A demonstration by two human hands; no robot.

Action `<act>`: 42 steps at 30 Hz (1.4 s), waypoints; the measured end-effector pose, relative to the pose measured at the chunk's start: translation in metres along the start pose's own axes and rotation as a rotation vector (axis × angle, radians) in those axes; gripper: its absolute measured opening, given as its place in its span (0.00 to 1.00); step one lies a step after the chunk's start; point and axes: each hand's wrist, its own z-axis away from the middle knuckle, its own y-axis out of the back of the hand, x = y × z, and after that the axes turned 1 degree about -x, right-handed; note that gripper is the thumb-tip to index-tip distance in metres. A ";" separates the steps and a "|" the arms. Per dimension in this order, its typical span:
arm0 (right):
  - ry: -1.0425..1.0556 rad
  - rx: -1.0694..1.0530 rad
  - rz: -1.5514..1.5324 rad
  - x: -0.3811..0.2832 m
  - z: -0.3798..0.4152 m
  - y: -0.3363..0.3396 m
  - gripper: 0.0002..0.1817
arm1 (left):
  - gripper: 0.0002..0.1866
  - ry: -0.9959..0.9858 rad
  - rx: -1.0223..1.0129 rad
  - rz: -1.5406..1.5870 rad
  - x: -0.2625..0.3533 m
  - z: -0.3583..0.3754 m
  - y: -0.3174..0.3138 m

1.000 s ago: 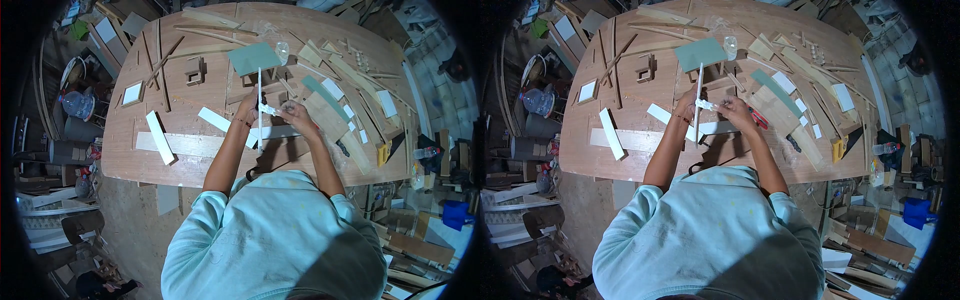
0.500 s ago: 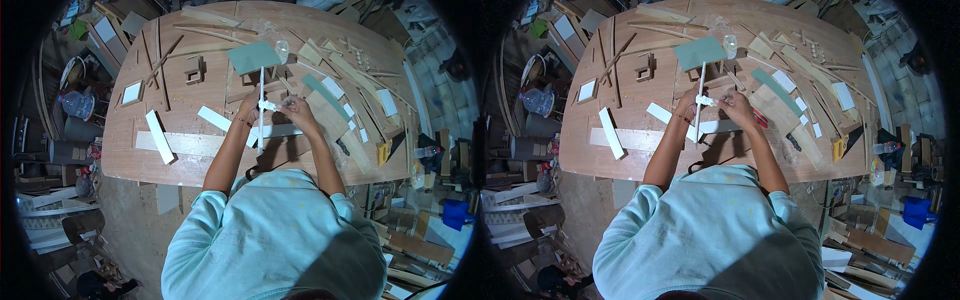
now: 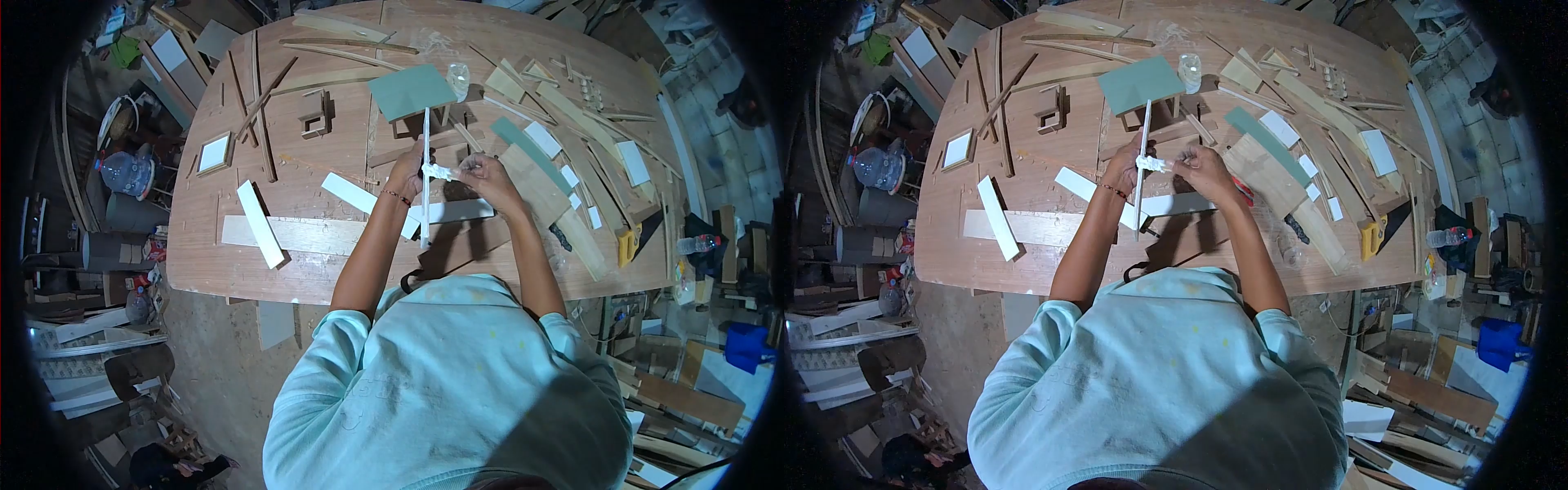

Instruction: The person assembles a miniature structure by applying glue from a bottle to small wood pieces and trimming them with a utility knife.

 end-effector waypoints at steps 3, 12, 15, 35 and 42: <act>0.003 -0.013 0.006 0.004 0.001 -0.002 0.06 | 0.17 0.035 -0.024 0.006 0.002 0.001 0.005; 0.091 -0.366 -0.062 -0.015 0.024 0.005 0.11 | 0.18 0.024 -0.098 0.142 0.003 -0.015 0.017; 0.046 -0.282 -0.116 -0.012 0.019 0.007 0.11 | 0.17 0.067 -0.179 0.180 0.003 -0.015 0.015; 0.239 -0.044 0.093 -0.003 0.014 0.001 0.12 | 0.16 0.056 -0.077 0.008 0.007 -0.008 0.012; 0.160 -0.177 -0.139 -0.007 0.021 0.001 0.07 | 0.15 0.165 -0.183 0.214 0.002 -0.032 0.019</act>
